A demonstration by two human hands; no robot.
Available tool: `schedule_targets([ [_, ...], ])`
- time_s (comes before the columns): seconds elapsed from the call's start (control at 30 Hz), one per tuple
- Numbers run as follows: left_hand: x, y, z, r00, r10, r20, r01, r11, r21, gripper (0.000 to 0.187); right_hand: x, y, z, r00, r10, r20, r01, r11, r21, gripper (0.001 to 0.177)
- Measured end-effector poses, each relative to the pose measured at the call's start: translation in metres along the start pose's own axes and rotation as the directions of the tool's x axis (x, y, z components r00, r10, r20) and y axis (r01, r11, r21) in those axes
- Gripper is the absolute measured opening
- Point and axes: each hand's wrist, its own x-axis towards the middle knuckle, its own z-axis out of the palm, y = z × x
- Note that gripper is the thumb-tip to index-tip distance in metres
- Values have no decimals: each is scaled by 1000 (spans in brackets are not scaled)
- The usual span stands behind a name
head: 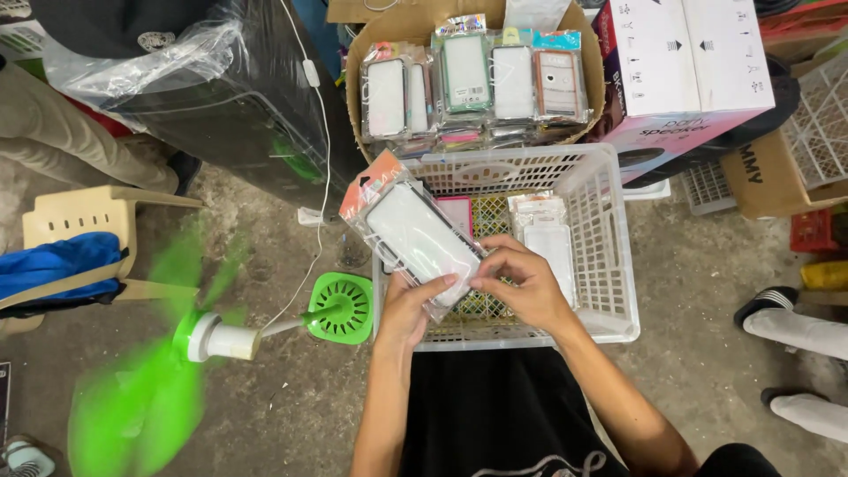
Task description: Sorting and inspecting mobile phone cases and screen protectors in a stockroom area.
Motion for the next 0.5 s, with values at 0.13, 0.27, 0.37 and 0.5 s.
schedule_targets([
  [0.13,2,0,-3,1000,10,-8,-9,999,47,64,4,5,17,989,86,-120,-65,983,174,12],
  [0.27,9,-21,-28,999,-29,27,29,999,17,51,7,-10,27,959,138,-246,-94,978,185,30],
  [0.37,5,-7,-18,989,22,149,-66,954,292,46,5,9,16,952,187,-244,-137,969,207,47],
  [0.5,-2,18,-1,972,15,233,-105,920,377,50,11,-4,-4,881,473,18,-466,858,216,14],
])
